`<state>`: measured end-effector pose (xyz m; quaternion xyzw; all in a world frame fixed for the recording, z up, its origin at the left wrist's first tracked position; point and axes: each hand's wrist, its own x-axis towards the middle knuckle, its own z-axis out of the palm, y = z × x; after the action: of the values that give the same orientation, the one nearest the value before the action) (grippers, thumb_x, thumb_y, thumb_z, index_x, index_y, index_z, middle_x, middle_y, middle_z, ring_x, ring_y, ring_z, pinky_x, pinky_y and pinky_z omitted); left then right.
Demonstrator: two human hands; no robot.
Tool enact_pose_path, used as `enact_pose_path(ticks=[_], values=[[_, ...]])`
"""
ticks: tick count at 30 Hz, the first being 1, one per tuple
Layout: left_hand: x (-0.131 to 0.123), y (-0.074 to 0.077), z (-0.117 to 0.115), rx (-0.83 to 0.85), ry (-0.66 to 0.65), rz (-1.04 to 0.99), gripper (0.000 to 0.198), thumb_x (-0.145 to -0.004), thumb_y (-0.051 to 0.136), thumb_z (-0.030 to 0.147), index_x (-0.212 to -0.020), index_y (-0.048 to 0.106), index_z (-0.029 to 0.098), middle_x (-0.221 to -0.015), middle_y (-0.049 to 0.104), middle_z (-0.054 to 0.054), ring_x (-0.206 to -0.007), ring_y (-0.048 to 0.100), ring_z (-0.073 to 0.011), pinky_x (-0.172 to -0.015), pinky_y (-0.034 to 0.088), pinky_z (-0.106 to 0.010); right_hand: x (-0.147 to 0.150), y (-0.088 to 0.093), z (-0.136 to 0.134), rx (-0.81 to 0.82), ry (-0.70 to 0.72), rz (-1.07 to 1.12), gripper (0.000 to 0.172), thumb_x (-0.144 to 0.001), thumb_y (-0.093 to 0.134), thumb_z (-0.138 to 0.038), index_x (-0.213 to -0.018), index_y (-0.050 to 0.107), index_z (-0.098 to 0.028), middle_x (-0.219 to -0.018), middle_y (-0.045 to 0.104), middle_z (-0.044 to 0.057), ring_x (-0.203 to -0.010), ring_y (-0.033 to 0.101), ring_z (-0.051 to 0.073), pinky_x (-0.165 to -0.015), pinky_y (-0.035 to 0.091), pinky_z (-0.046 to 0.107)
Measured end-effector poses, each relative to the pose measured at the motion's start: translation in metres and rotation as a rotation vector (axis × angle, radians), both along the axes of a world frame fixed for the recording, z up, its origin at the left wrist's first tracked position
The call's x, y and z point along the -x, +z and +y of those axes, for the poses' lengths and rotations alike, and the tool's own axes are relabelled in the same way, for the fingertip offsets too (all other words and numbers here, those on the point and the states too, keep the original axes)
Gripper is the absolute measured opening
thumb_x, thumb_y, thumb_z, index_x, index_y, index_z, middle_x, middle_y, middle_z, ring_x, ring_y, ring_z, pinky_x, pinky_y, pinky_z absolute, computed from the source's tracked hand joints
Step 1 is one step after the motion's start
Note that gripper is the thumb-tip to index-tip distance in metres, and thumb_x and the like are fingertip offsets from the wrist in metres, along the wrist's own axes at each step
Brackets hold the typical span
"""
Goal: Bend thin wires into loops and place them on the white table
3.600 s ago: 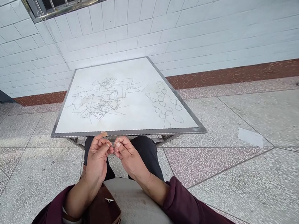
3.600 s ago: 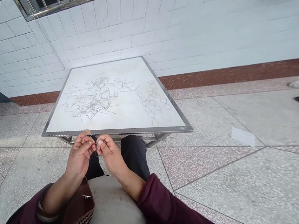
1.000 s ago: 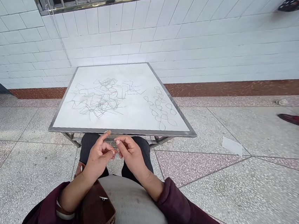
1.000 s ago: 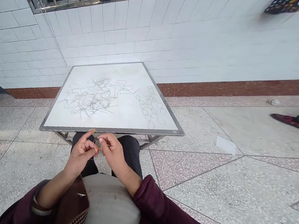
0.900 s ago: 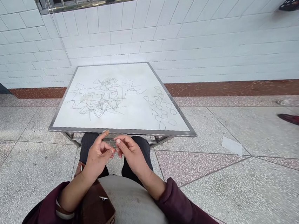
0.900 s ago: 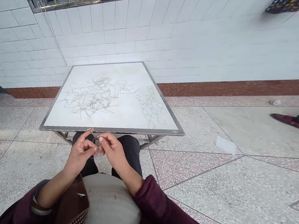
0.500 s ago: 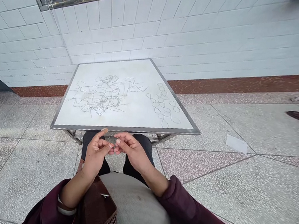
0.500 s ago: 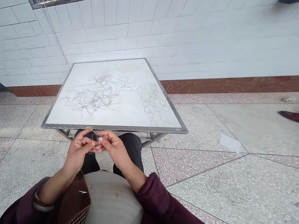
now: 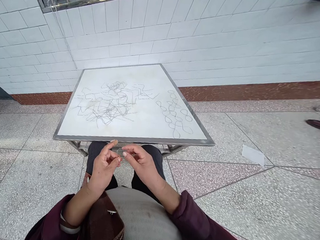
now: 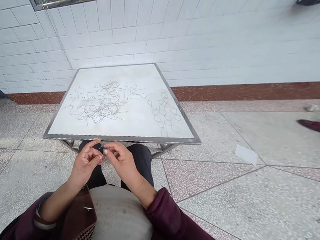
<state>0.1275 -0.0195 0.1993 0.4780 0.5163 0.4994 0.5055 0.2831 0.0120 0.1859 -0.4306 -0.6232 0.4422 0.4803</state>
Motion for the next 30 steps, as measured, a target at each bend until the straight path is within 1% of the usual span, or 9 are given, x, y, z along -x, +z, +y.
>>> enact_pose_path(ticks=[2, 4, 8, 10, 12, 17, 22, 27, 30], values=[[0.001, -0.002, -0.002, -0.056, -0.021, 0.096, 0.054, -0.086, 0.066, 0.025, -0.138, 0.052, 0.025, -0.077, 0.062, 0.001, -0.072, 0.057, -0.0154, -0.072, 0.049, -0.029, -0.003, 0.004, 0.003, -0.121, -0.019, -0.109, 0.011, -0.089, 0.063, -0.031, -0.096, 0.071, -0.026, -0.086, 0.067, 0.005, -0.077, 0.062, 0.019, -0.062, 0.051, 0.031], [0.001, -0.004, -0.003, -0.103, -0.039, 0.177, 0.057, -0.087, 0.063, 0.023, -0.142, 0.049, 0.028, -0.080, 0.063, -0.001, -0.074, 0.057, -0.0164, -0.074, 0.048, -0.029, -0.005, 0.006, 0.005, -0.210, -0.006, -0.189, 0.012, -0.092, 0.061, -0.030, -0.095, 0.072, -0.028, -0.084, 0.068, 0.005, -0.076, 0.061, 0.020, -0.065, 0.052, 0.034], [0.002, -0.003, -0.004, -0.092, -0.061, 0.197, 0.060, -0.086, 0.064, 0.021, -0.143, 0.047, 0.030, -0.076, 0.062, 0.001, -0.070, 0.056, -0.0160, -0.072, 0.046, -0.028, -0.007, 0.005, 0.006, -0.318, 0.028, -0.266, 0.020, -0.096, 0.053, -0.026, -0.102, 0.072, -0.029, -0.089, 0.069, 0.006, -0.083, 0.062, 0.022, -0.077, 0.054, 0.039], [0.002, -0.001, -0.003, -0.069, -0.082, 0.169, 0.063, -0.084, 0.065, 0.019, -0.144, 0.046, 0.030, -0.074, 0.061, 0.003, -0.068, 0.055, -0.0149, -0.072, 0.046, -0.028, -0.006, 0.004, 0.004, -0.338, 0.029, -0.290, 0.024, -0.097, 0.050, -0.024, -0.106, 0.072, -0.028, -0.092, 0.068, 0.007, -0.086, 0.062, 0.022, -0.078, 0.054, 0.039], [0.001, 0.002, -0.002, -0.051, -0.103, 0.142, 0.064, -0.083, 0.064, 0.017, -0.143, 0.046, 0.028, -0.073, 0.060, 0.003, -0.068, 0.054, -0.0140, -0.071, 0.045, -0.027, -0.004, 0.002, 0.002, -0.347, 0.011, -0.316, 0.026, -0.098, 0.047, -0.023, -0.106, 0.071, -0.027, -0.088, 0.066, 0.008, -0.084, 0.061, 0.022, -0.075, 0.054, 0.038], [0.000, 0.008, 0.000, 0.023, -0.128, 0.033, 0.061, -0.080, 0.064, 0.017, -0.139, 0.049, 0.023, -0.069, 0.058, 0.004, -0.063, 0.053, -0.0128, -0.066, 0.044, -0.026, 0.001, 0.000, 0.000, -0.345, -0.033, -0.297, 0.024, -0.098, 0.046, -0.023, -0.095, 0.070, -0.026, -0.084, 0.063, 0.007, -0.081, 0.059, 0.022, -0.073, 0.051, 0.037], [0.001, 0.010, 0.000, 0.030, -0.125, 0.031, 0.060, -0.079, 0.064, 0.016, -0.137, 0.049, 0.021, -0.068, 0.059, 0.004, -0.063, 0.054, -0.0129, -0.066, 0.045, -0.026, 0.000, 0.001, 0.003, -0.304, 0.005, -0.251, 0.021, -0.098, 0.049, -0.023, -0.094, 0.069, -0.026, -0.086, 0.063, 0.006, -0.082, 0.060, 0.022, -0.076, 0.052, 0.038], [0.002, 0.011, -0.002, 0.030, -0.125, 0.024, 0.065, -0.079, 0.065, 0.016, -0.141, 0.045, 0.023, -0.070, 0.059, 0.004, -0.065, 0.054, -0.0133, -0.068, 0.044, -0.027, -0.005, 0.001, 0.009, -0.381, 0.076, -0.279, 0.020, -0.096, 0.053, -0.023, -0.102, 0.072, -0.029, -0.097, 0.065, 0.006, -0.093, 0.063, 0.022, -0.081, 0.054, 0.038], [0.002, 0.011, -0.002, 0.039, -0.144, 0.007, 0.066, -0.080, 0.063, 0.015, -0.143, 0.042, 0.022, -0.070, 0.059, 0.004, -0.065, 0.053, -0.0128, -0.067, 0.044, -0.027, -0.007, 0.000, 0.011, -0.449, 0.122, -0.305, 0.023, -0.098, 0.050, -0.021, -0.107, 0.070, -0.029, -0.097, 0.065, 0.006, -0.090, 0.064, 0.020, -0.078, 0.056, 0.036]])
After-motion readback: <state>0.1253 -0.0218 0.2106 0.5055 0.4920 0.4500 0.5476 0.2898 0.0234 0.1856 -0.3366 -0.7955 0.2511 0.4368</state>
